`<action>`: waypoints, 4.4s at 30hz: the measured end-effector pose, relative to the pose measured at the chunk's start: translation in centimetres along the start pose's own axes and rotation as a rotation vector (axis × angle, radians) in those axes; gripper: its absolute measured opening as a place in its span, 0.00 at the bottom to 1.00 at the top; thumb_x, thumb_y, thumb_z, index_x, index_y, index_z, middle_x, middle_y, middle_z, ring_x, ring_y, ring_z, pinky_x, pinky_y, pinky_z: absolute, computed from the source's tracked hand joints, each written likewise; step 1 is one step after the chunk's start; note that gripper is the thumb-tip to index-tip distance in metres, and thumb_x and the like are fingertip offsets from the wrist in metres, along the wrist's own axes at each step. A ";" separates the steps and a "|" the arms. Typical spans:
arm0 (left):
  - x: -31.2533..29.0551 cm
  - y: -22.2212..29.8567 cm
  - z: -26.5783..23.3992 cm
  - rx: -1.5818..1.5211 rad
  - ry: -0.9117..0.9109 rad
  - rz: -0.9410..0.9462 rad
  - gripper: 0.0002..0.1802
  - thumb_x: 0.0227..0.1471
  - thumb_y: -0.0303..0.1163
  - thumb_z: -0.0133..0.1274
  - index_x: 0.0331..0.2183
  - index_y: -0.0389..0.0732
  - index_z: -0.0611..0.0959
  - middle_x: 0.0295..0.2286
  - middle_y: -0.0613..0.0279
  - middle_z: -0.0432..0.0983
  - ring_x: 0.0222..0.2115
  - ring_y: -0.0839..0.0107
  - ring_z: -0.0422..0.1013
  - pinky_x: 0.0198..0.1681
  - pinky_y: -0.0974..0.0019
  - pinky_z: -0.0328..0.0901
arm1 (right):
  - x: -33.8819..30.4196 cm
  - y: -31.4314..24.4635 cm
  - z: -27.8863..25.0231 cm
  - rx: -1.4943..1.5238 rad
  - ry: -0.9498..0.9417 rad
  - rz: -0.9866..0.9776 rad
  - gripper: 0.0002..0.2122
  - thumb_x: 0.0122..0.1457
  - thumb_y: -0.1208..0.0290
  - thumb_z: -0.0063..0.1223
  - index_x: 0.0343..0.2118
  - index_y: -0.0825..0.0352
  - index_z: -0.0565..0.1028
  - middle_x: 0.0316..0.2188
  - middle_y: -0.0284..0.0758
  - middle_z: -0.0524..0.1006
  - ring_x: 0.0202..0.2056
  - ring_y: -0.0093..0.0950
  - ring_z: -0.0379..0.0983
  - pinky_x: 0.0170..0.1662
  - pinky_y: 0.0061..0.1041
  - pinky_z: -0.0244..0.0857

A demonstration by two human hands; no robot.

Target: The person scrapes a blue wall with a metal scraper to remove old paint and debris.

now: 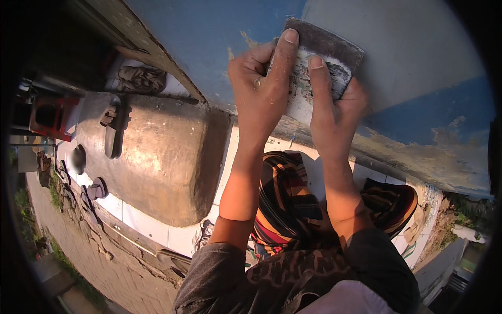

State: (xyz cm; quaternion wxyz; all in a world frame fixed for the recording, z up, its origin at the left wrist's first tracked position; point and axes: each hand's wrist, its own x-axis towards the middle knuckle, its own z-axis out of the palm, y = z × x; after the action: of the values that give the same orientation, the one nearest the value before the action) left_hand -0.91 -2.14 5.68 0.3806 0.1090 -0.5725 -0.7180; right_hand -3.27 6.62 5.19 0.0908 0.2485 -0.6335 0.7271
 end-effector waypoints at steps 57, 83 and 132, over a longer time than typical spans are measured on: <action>-19.6 -13.9 2.3 0.489 -0.380 -0.559 0.23 0.54 0.48 0.52 0.35 0.33 0.79 0.27 0.61 0.76 0.28 0.76 0.69 0.33 0.70 0.64 | -16.5 9.6 -23.7 0.288 -0.271 0.883 0.10 0.59 0.72 0.50 0.43 0.65 0.69 0.40 0.31 0.74 0.38 0.22 0.74 0.33 0.25 0.75; -10.1 -17.8 -0.7 0.456 0.135 0.021 0.14 0.43 0.36 0.63 0.22 0.34 0.82 0.11 0.57 0.69 0.12 0.79 0.60 0.17 0.71 0.58 | -10.2 15.8 -9.0 0.199 -0.051 0.411 0.13 0.61 0.74 0.48 0.47 0.70 0.64 0.42 0.37 0.74 0.43 0.20 0.69 0.47 0.22 0.62; -10.5 -19.9 1.0 0.317 0.139 0.010 0.16 0.51 0.34 0.56 0.19 0.33 0.75 0.11 0.55 0.62 0.15 0.80 0.53 0.17 0.69 0.52 | -10.2 16.2 -9.3 0.103 -0.004 0.289 0.12 0.60 0.78 0.48 0.46 0.70 0.67 0.42 0.34 0.74 0.42 0.19 0.69 0.46 0.21 0.63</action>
State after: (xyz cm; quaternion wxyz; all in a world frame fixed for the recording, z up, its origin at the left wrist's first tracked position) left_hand -2.68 6.73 -14.97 0.4009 0.2142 -0.6514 -0.6076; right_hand -4.02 14.56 -14.58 -0.0291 0.1606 -0.6246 0.7637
